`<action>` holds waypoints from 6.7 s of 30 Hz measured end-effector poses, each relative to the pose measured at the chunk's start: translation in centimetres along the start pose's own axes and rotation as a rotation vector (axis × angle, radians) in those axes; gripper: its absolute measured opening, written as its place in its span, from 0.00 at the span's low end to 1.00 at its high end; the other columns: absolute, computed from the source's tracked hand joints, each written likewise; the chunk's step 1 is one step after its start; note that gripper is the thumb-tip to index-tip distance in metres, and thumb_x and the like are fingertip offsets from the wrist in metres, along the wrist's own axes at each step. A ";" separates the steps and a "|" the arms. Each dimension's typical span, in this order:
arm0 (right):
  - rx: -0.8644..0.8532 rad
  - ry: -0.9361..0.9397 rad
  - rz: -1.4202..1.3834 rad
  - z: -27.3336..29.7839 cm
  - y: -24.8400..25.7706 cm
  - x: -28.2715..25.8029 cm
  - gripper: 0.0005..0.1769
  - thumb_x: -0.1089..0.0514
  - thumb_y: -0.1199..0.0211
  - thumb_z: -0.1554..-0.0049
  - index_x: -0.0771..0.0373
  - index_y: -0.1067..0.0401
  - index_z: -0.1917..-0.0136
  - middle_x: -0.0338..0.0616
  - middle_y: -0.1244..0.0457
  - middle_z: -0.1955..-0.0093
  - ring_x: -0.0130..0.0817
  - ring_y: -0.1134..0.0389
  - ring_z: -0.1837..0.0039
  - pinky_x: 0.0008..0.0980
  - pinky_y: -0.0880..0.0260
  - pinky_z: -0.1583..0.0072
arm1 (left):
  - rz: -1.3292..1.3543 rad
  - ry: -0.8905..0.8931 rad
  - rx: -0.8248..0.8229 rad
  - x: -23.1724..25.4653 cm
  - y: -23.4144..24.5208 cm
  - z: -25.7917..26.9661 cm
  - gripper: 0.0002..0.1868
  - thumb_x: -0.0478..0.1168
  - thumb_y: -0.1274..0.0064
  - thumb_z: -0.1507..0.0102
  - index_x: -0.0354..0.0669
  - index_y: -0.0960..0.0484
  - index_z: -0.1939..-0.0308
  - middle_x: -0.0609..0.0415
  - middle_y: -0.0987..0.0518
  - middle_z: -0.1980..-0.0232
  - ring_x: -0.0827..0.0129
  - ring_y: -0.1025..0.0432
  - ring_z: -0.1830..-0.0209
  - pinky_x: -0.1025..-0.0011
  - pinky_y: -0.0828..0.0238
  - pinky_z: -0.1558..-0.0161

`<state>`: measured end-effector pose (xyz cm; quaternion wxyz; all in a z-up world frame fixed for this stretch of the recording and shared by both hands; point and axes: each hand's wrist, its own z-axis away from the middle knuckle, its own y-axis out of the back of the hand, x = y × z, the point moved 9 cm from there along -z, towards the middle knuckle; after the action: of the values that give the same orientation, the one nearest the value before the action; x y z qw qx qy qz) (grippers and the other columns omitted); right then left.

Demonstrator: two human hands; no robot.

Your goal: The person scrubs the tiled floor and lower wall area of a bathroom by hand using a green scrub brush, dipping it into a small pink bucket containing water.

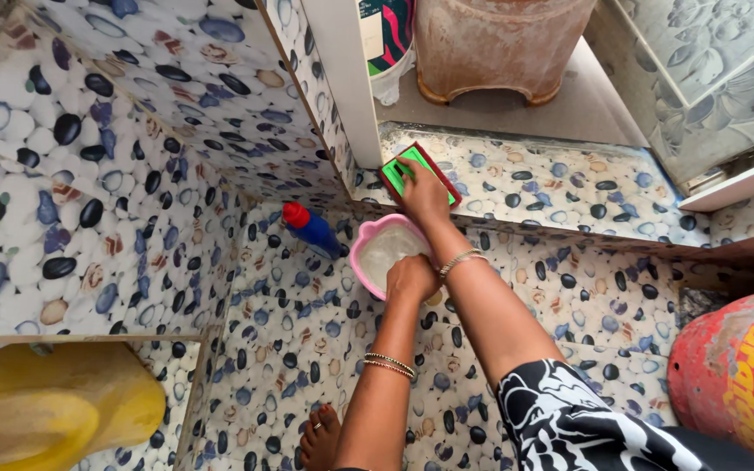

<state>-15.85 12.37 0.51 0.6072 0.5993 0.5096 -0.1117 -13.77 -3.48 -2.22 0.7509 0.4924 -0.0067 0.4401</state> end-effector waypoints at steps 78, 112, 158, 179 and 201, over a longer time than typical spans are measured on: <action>0.850 -0.607 -1.747 13.9 10.0 34.9 0.21 0.44 0.61 0.29 0.56 0.33 0.38 0.40 0.35 0.45 0.34 0.33 0.46 0.40 0.28 0.41 | -0.222 -0.167 -0.162 11.3 -10.8 2.9 0.22 0.41 0.50 0.47 0.37 0.13 0.52 0.36 0.18 0.45 0.47 0.23 0.43 0.59 0.28 0.40; 1.049 -0.850 -1.321 16.4 26.1 41.9 0.22 0.45 0.56 0.32 0.56 0.34 0.32 0.47 0.31 0.41 0.42 0.29 0.49 0.40 0.28 0.52 | -0.187 -0.154 -0.065 11.6 -8.6 5.2 0.25 0.54 0.51 0.43 0.40 0.12 0.54 0.37 0.17 0.49 0.47 0.23 0.45 0.57 0.28 0.41; 1.770 -0.359 -1.085 14.0 43.0 38.1 0.21 0.52 0.56 0.31 0.59 0.38 0.28 0.44 0.38 0.36 0.35 0.32 0.48 0.36 0.28 0.47 | -0.205 -0.163 -0.059 11.7 -8.8 5.2 0.25 0.54 0.52 0.43 0.41 0.12 0.53 0.37 0.17 0.49 0.46 0.23 0.45 0.57 0.28 0.42; 1.119 -0.281 -0.102 14.2 38.3 22.6 0.22 0.59 0.49 0.29 0.59 0.45 0.23 0.49 0.32 0.51 0.37 0.29 0.53 0.36 0.27 0.48 | -0.156 -0.171 -0.055 11.5 -8.7 5.2 0.22 0.46 0.54 0.45 0.40 0.12 0.55 0.36 0.17 0.49 0.47 0.23 0.45 0.58 0.27 0.42; 1.041 -0.170 0.257 7.7 44.4 24.0 0.36 0.61 0.42 0.32 0.57 0.55 0.17 0.62 0.32 0.39 0.54 0.27 0.43 0.45 0.27 0.44 | -0.182 -0.154 -0.067 11.8 -8.5 5.6 0.23 0.52 0.52 0.42 0.42 0.13 0.53 0.37 0.17 0.49 0.46 0.23 0.46 0.56 0.27 0.43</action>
<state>31.91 28.71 7.87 0.2780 0.8671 0.2589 -0.3221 1.51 -1.01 -0.35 0.8011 0.4979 -0.0344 0.3303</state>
